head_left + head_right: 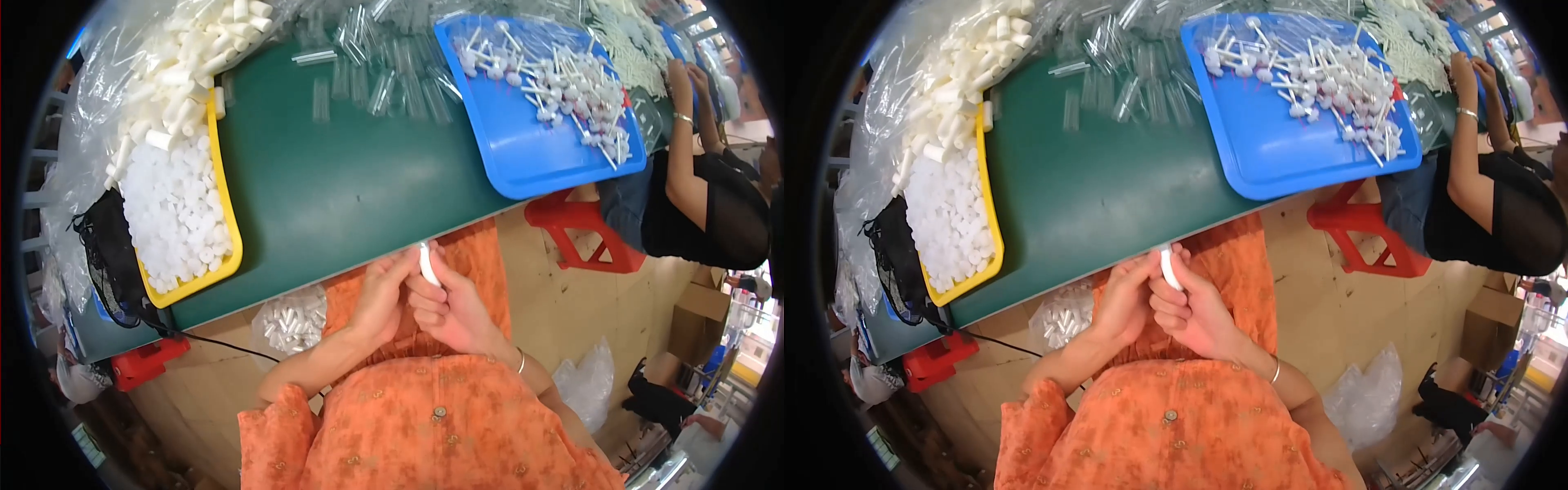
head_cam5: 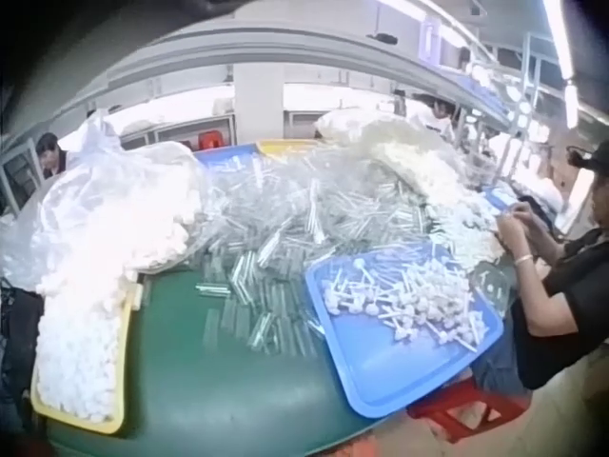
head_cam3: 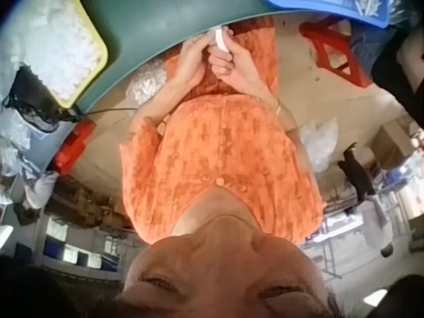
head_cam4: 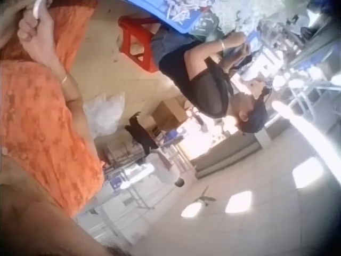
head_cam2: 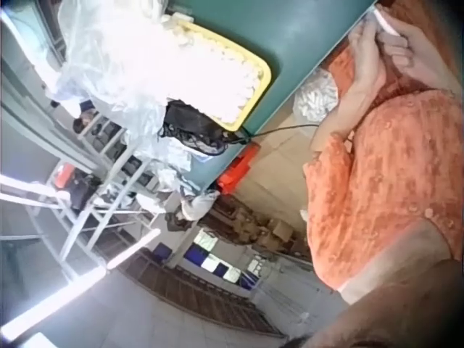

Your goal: Assemble small white plastic components by manually joining two pieces together at a factory workbench.

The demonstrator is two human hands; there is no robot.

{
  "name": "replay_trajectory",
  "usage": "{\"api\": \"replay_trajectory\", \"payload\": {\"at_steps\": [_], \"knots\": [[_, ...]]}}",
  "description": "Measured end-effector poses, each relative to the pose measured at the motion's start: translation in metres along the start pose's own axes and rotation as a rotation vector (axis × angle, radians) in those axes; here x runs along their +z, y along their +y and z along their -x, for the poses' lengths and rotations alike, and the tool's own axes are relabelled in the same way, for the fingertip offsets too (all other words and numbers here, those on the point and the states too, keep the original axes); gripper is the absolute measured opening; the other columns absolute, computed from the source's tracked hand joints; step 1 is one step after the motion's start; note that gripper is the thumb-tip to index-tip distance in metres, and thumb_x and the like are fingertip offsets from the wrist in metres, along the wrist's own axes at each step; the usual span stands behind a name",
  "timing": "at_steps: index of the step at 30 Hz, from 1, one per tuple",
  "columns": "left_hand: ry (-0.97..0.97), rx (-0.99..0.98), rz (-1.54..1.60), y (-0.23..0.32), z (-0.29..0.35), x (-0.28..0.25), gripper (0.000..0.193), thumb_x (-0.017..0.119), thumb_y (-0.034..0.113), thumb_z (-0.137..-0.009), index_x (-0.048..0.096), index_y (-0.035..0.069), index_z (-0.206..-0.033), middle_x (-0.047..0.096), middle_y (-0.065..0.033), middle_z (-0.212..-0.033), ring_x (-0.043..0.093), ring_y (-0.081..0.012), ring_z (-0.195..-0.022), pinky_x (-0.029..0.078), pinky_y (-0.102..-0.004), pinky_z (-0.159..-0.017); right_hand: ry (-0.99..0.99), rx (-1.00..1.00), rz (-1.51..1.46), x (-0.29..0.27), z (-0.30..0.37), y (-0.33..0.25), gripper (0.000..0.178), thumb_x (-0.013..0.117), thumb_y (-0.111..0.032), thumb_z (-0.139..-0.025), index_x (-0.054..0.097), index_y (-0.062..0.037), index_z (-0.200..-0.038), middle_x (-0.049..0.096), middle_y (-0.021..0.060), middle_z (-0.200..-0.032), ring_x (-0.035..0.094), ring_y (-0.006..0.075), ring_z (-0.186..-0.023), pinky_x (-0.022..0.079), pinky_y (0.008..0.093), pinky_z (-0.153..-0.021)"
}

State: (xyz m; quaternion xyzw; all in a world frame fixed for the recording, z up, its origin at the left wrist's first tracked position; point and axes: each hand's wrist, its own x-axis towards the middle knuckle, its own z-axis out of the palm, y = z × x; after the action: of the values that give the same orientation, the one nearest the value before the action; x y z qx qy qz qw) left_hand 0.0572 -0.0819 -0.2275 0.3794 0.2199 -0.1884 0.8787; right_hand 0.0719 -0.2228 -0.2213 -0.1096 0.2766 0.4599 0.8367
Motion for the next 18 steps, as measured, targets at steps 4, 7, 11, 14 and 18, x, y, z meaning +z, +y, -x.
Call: {"api": "replay_trajectory", "payload": {"at_steps": [4, 7, 11, 14, 18], "knots": [[-0.049, -0.03, 0.005, 0.003, 0.006, 0.0, 0.031, 0.051, 0.025, -0.102, 0.061, 0.0, -0.118, 0.063, -0.008, -0.119, 0.058, -0.0163, -0.107, 0.048, -0.0334, -0.09, -0.058, -0.333, 0.729, -0.023, -0.008, -0.01, 0.031, 0.042, -0.036, -0.105, 0.054, -0.007, -0.105, 0.049, -0.002, -0.068, 0.043, 0.0098, -0.056, 0.034, 0.0252, -0.049], [0.071, 0.042, -0.008, 0.016, 0.023, 0.012, 0.029, 0.05, 0.025, -0.103, 0.06, 0.001, -0.115, 0.065, -0.006, -0.107, 0.06, -0.0135, -0.095, 0.05, -0.0314, -0.085, -0.081, -0.995, 1.861, -0.008, 0.014, -0.039, 0.04, 0.063, -0.029, -0.093, 0.054, -0.0024, -0.123, 0.065, 0.0099, -0.093, 0.061, 0.0238, -0.077, 0.05, 0.0347, -0.067], [-0.051, 0.002, 0.022, 0.011, 0.035, 0.0, 0.027, 0.052, 0.024, -0.102, 0.06, 0.002, -0.117, 0.066, -0.0058, -0.11, 0.06, -0.0133, -0.098, 0.05, -0.0304, -0.086, -0.306, -1.244, 2.111, 0.009, 0.023, -0.039, 0.066, 0.078, -0.021, -0.076, 0.05, 0.0012, -0.131, 0.054, 0.0171, -0.123, 0.059, 0.0344, -0.102, 0.051, 0.0377, -0.085], [-0.079, 0.014, 0.031, 0.011, 0.032, 0.0, 0.027, 0.052, 0.024, -0.102, 0.06, 0.003, -0.116, 0.067, -0.0067, -0.107, 0.063, -0.014, -0.098, 0.051, -0.0308, -0.087, -0.376, -1.242, 2.059, 0.011, 0.016, -0.039, 0.067, 0.077, -0.018, -0.075, 0.048, 0.0043, -0.131, 0.055, 0.0191, -0.124, 0.059, 0.035, -0.106, 0.051, 0.0397, -0.088], [-0.089, -0.022, 0.006, 0.014, 0.035, -0.003, 0.026, 0.051, 0.024, -0.103, 0.059, 0.002, -0.115, 0.068, -0.0087, -0.104, 0.066, -0.0162, -0.096, 0.054, -0.0314, -0.085, -0.377, -1.203, 1.985, 0.012, 0.017, -0.033, 0.065, 0.076, -0.017, -0.071, 0.05, 0.0049, -0.127, 0.057, 0.0203, -0.119, 0.061, 0.0352, -0.104, 0.052, 0.0385, -0.087]]}}
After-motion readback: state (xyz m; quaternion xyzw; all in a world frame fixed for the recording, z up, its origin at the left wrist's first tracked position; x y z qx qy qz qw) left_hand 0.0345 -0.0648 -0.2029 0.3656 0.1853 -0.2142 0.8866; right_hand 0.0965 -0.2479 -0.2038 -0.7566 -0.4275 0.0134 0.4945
